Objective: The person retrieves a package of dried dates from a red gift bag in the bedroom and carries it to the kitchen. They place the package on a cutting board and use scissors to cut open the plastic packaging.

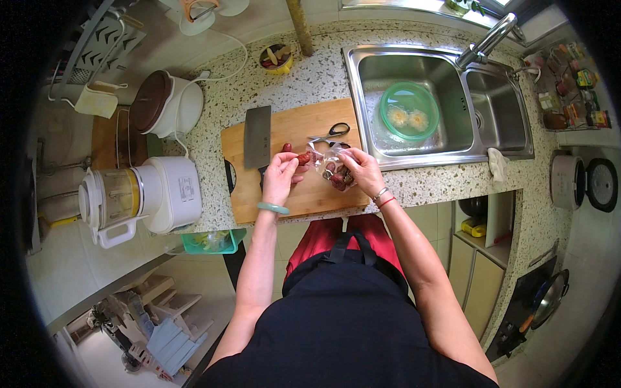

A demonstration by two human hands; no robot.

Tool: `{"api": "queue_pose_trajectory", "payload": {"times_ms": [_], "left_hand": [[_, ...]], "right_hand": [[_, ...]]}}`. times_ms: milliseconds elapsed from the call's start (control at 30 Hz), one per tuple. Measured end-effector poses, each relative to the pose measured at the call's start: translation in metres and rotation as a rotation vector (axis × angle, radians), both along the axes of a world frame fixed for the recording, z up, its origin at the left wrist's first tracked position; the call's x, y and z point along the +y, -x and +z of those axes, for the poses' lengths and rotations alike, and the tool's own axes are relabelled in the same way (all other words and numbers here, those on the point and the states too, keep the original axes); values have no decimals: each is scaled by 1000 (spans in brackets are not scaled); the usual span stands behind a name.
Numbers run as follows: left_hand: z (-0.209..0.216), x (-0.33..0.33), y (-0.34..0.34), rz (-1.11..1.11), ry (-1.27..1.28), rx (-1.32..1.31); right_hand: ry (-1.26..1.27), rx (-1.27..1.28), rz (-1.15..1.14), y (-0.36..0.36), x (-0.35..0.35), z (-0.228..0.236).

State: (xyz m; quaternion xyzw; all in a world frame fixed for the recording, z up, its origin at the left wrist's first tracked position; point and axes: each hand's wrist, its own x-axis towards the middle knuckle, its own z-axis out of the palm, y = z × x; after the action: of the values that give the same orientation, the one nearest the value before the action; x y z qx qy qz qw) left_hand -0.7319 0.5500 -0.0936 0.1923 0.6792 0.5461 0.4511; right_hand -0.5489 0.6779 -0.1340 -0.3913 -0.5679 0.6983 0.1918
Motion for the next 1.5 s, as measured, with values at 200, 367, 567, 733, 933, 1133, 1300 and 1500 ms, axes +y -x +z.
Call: {"api": "queue_pose_trajectory", "payload": {"times_ms": [200, 367, 567, 733, 933, 1133, 1300, 1500], "left_hand": [[-6, 4, 5, 187, -36, -25], [-31, 23, 11, 55, 100, 570], [-31, 32, 1, -159, 285, 1083], [-30, 26, 1, -164, 237, 1184], [11, 21, -5, 51, -127, 282], [23, 16, -14, 114, -239, 446], [29, 8, -15, 149, -200, 329], [59, 11, -23, 147, -325, 6]], "right_hand": [[20, 31, -30, -5, 2, 0], [56, 85, -88, -5, 3, 2], [56, 130, -94, -10, 7, 11], [145, 255, -151, -8, 7, 22], [90, 276, -172, 8, 6, 22], [119, 300, -77, 19, 2, 46], [-61, 291, -46, 23, 5, 56], [-35, 347, -158, 27, 1, 59]]}}
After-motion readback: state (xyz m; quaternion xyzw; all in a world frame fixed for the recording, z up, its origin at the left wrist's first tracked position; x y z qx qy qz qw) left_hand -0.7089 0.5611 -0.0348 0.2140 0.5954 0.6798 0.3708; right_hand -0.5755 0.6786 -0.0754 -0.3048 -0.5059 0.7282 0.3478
